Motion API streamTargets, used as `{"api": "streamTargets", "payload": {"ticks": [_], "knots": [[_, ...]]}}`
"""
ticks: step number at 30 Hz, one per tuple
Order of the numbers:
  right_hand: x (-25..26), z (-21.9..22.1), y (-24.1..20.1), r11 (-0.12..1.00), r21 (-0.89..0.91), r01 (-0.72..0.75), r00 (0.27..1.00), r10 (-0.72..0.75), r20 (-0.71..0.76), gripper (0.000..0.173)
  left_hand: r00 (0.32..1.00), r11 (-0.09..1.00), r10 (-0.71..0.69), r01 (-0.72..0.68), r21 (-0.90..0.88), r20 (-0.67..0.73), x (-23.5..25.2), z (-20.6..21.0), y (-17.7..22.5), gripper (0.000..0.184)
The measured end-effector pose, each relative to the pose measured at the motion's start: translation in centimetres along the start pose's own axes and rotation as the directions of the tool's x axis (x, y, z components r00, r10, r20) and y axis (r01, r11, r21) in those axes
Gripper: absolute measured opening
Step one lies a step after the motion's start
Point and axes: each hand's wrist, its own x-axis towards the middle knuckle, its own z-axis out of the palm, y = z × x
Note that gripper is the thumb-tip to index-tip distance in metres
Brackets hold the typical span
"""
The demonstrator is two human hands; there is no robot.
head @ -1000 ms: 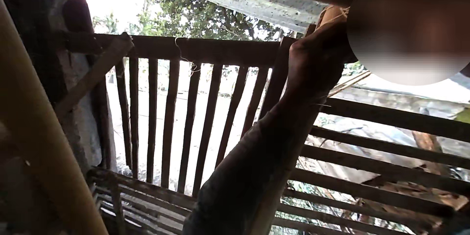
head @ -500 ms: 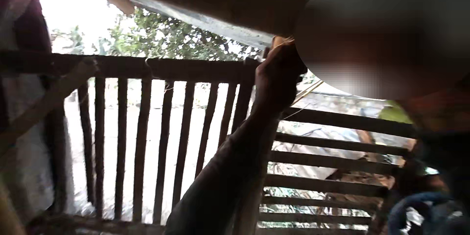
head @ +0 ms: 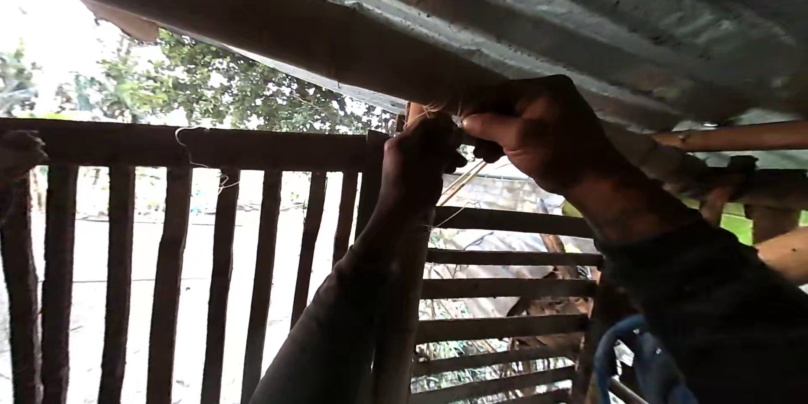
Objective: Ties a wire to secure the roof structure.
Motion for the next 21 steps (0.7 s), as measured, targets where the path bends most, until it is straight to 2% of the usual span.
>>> {"api": "streamTargets", "payload": {"ticks": [4,9,13,18,21], "knots": [[-0.2,0.2,-0.2,0.993,-0.106,0.06,0.998,-0.059,0.015,0.011,0.996,0.995,0.069,-0.066,-0.068,0.055,0.5,-0.5,-0.7,0.009],[-0.1,0.6,0.0,0.968,-0.215,0.129,0.991,-0.12,0.054,0.018,0.998,0.985,0.038,-0.028,-0.171,0.052,0.4,-0.7,-0.8,0.011],[-0.1,0.7,0.1,0.956,-0.247,0.158,0.987,-0.148,0.06,0.018,0.998,0.987,0.012,-0.001,-0.163,0.066,0.2,-1.0,-0.5,0.012],[-0.3,1.0,-0.2,0.938,-0.295,0.182,0.983,-0.173,0.058,0.019,0.997,0.986,0.074,-0.073,-0.15,0.001,0.3,-0.7,-1.1,0.01],[-0.2,1.5,-1.0,0.891,-0.414,0.188,0.981,-0.188,0.043,0.022,0.994,0.987,0.089,-0.096,-0.127,-0.062,0.0,-0.5,-1.0,0.01]]}}
